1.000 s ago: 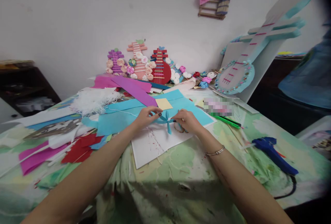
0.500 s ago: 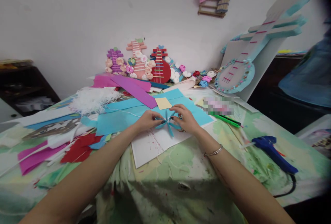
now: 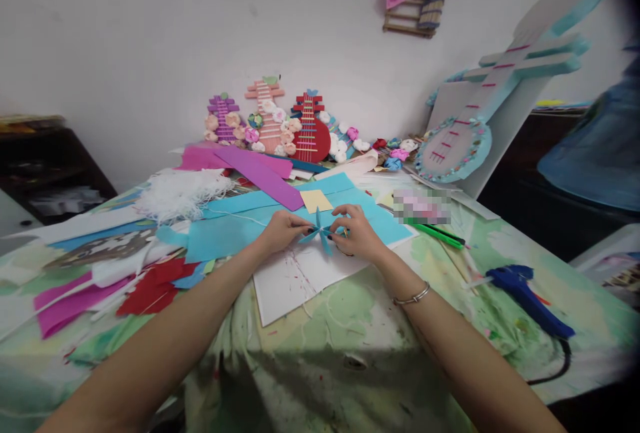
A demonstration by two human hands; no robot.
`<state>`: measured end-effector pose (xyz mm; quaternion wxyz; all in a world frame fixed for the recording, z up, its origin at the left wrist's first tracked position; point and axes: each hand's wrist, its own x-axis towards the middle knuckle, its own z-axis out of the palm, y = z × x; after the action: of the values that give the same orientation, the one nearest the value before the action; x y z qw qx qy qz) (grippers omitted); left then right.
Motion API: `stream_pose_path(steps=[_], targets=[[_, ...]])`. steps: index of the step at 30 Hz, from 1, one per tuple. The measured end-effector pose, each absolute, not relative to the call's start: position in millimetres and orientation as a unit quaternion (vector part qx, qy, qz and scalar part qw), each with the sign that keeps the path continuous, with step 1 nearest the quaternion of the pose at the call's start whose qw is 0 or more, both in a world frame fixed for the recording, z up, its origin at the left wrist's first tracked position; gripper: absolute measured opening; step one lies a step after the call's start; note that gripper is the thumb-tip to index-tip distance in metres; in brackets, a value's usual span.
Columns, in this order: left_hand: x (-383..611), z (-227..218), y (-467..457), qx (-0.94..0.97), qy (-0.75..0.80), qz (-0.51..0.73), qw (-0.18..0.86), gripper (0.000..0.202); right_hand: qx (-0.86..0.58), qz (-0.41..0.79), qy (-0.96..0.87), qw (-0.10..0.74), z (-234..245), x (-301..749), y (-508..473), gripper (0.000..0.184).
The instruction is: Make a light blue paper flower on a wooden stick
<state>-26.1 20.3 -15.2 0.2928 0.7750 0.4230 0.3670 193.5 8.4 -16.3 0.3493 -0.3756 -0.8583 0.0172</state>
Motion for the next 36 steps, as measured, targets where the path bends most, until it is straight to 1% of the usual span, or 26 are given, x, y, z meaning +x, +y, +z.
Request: stream_pose_path(steps=[4,6,9,12,15,17,19,21,24,26,29,32,35,36], targets=[[-22.7,-11.6,18.2,0.756,0.436,0.362,0.327,0.030,-0.363,0.015,-0.858,0.363,-18.9,192.4,10.3,0.005],[-20.4,-10.0,16.5,0.725,0.448,0.359,0.380,0.036,-0.352,0.014,-0.855,0.382,-19.2,190.2,9.0,0.006],[-17.6,-9.4,13.4,0.648,0.450,0.368,0.492,0.046,-0.334,0.010,-0.852,0.402,-20.7,184.6,6.4,0.009],[-16.1,-10.5,10.7,0.606,0.432,0.375,0.553,0.048,-0.325,0.011,-0.855,0.405,-22.4,178.6,3.8,0.009],[-16.4,-10.9,10.1,0.601,0.416,0.391,0.560,0.046,-0.316,0.027,-0.860,0.398,-20.3,176.4,1.5,0.004],[-18.1,-10.4,11.6,0.589,0.417,0.412,0.556,0.046,-0.323,0.042,-0.853,0.409,-16.9,179.5,1.9,0.007],[-20.7,-9.5,14.4,0.572,0.432,0.439,0.542,0.048,-0.358,0.049,-0.828,0.429,-13.6,187.6,5.5,0.012],[-23.7,-8.2,17.1,0.552,0.448,0.475,0.518,0.049,-0.439,0.040,-0.787,0.433,-11.3,200.3,12.2,0.015],[-26.5,-4.9,17.9,0.515,0.436,0.517,0.526,0.048,-0.591,0.006,-0.711,0.380,-8.1,225.6,22.7,0.024],[-26.3,-1.8,15.8,0.489,0.437,0.525,0.543,0.045,-0.672,-0.015,-0.669,0.318,-3.1,244.6,25.7,0.028],[-23.9,2.0,11.9,0.461,0.443,0.528,0.558,0.040,-0.795,-0.049,-0.564,0.216,10.4,274.5,21.7,0.028],[-22.0,1.5,12.0,0.462,0.427,0.531,0.568,0.038,-0.859,-0.020,-0.498,0.117,24.2,304.3,13.1,0.035],[-21.3,-3.1,15.5,0.474,0.404,0.527,0.579,0.037,-0.863,0.017,-0.505,0.006,28.9,329.9,6.5,0.042],[-21.1,-4.9,16.6,0.475,0.397,0.526,0.584,0.038,-0.856,0.010,-0.516,-0.007,28.0,336.7,4.8,0.041]])
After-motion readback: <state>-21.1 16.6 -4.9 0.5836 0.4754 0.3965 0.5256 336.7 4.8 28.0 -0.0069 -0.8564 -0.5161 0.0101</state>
